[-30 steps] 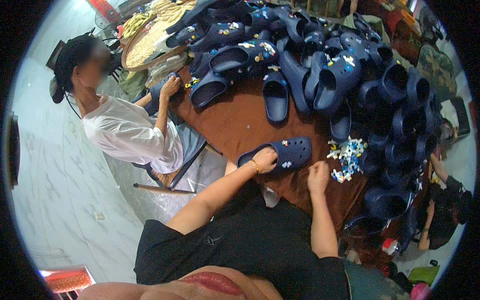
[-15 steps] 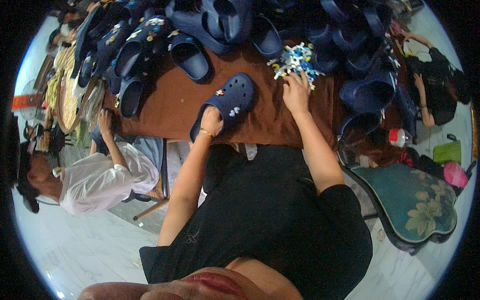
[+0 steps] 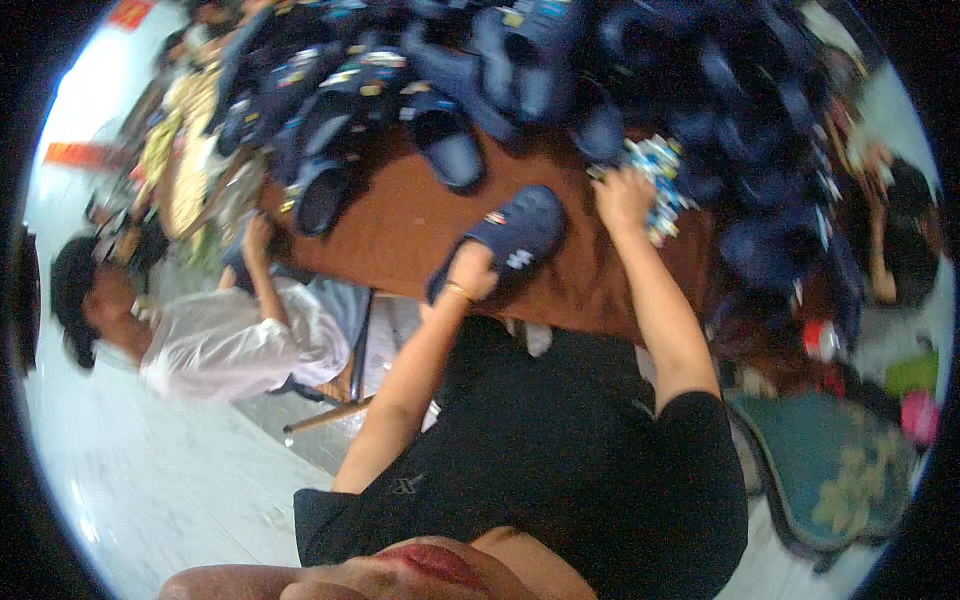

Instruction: Attaching decorative charms to blue clog-style shoes.

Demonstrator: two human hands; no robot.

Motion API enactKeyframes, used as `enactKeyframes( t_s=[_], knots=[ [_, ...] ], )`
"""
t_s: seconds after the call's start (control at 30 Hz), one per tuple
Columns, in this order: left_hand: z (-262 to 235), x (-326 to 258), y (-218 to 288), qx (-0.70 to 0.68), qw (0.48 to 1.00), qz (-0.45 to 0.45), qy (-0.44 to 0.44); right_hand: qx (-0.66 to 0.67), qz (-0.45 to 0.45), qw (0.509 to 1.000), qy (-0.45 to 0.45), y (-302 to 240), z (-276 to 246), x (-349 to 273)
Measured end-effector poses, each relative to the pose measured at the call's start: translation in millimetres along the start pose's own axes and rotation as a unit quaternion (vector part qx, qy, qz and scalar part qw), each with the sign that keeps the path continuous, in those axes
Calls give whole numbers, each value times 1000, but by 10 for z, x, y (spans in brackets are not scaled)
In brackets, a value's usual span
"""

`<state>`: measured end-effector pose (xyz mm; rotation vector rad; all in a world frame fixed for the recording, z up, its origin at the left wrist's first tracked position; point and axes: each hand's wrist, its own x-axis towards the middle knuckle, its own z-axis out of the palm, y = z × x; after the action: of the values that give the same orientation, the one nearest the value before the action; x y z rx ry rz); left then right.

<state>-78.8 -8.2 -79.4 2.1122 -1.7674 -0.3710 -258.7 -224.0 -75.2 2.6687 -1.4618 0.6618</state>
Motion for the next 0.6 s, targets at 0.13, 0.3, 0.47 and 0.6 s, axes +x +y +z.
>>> enactKeyframes(
  t_s=[0.13,0.3,0.47,0.6],
  knots=[
    [116,-46,25,-50,997,50,33,-40,15,995,-93,-66,-179,18],
    [163,-112,34,-42,997,41,49,-51,-23,997,-55,-23,-96,-54],
    [296,55,-98,-70,992,67,85,237,-24,971,20,0,100,-112],
    [43,41,-38,-45,998,28,46,523,107,833,-147,-253,-38,-182]
  ],
)
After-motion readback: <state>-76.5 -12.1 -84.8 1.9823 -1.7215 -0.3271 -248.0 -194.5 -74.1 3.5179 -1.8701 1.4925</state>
